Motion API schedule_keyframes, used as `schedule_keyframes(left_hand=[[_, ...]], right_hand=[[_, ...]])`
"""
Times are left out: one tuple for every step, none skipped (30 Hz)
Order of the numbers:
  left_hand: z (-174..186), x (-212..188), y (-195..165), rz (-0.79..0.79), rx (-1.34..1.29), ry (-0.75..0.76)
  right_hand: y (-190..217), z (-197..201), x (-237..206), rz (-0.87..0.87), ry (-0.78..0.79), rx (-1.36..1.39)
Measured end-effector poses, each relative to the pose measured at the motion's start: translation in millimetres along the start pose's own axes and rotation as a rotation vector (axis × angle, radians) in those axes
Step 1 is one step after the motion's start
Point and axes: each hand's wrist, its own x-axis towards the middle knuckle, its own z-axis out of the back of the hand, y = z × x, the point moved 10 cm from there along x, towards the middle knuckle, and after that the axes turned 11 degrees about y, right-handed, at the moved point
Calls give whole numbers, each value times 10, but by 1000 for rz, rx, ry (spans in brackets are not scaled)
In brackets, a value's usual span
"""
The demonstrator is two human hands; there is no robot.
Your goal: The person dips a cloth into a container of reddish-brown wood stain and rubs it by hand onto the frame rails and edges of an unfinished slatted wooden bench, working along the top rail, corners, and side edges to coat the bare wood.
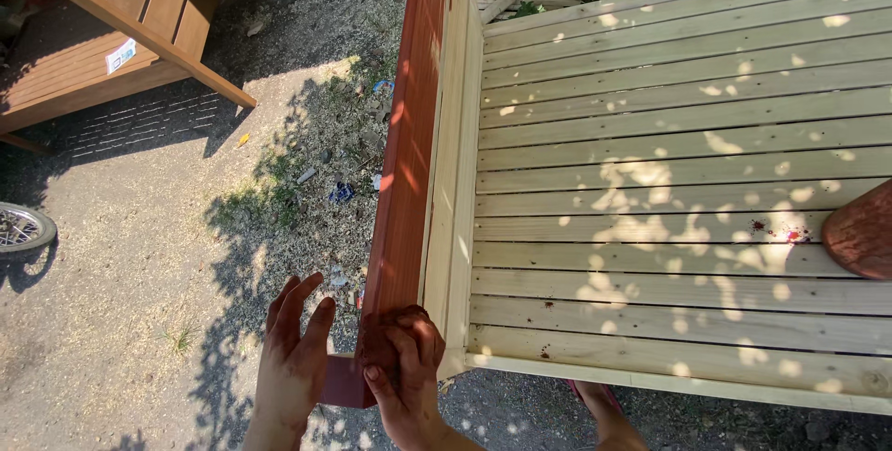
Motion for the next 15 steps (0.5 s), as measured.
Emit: schedule_keyframes(left_hand=[[10, -98, -48, -64, 28, -16], [9, -164, -32, -71, 30, -28], [2, -216, -21, -77, 31, -41], [2, -258, -13, -82, 30, -52], [-8, -272, -7, -88, 26, -51], [-9, -262, -4, -96, 20, -50], [-9, -239, -12, -103, 15, -50], [-25, -181, 5, -83, 12, -30], [-35, -101, 20, -64, 10, -10], [-39, -8, 40, -45, 9, 14], [-66, 97, 173, 76, -60, 63], [-110, 185, 292, 197, -130, 112], [-171, 274, 408, 319, -201, 157], [-252, 355, 612, 515, -303, 183], [-346, 406, 809, 714, -403, 215]], right_hand=[[8, -40, -121, -2, -12, -5], [-4, -70, -197, -2, -15, 7], [-16, -77, -267, -2, -17, 17], [-36, -89, -278, -4, -18, 27], [-85, -115, -235, -21, 3, 56], [-138, -122, -159, -39, 22, 84], [-192, -120, -62, -57, 43, 113], [-261, -89, 73, -87, 34, 111], [-333, -59, 248, -117, 25, 111], [-407, -40, 427, -151, 15, 113], [-447, 0, 619, -140, 1, 95], [-513, 58, 824, -129, -13, 76], [-593, 120, 1053, -117, -27, 54], [-682, 169, 1303, -105, -35, 32], [-769, 202, 1529, -101, -42, 12]])
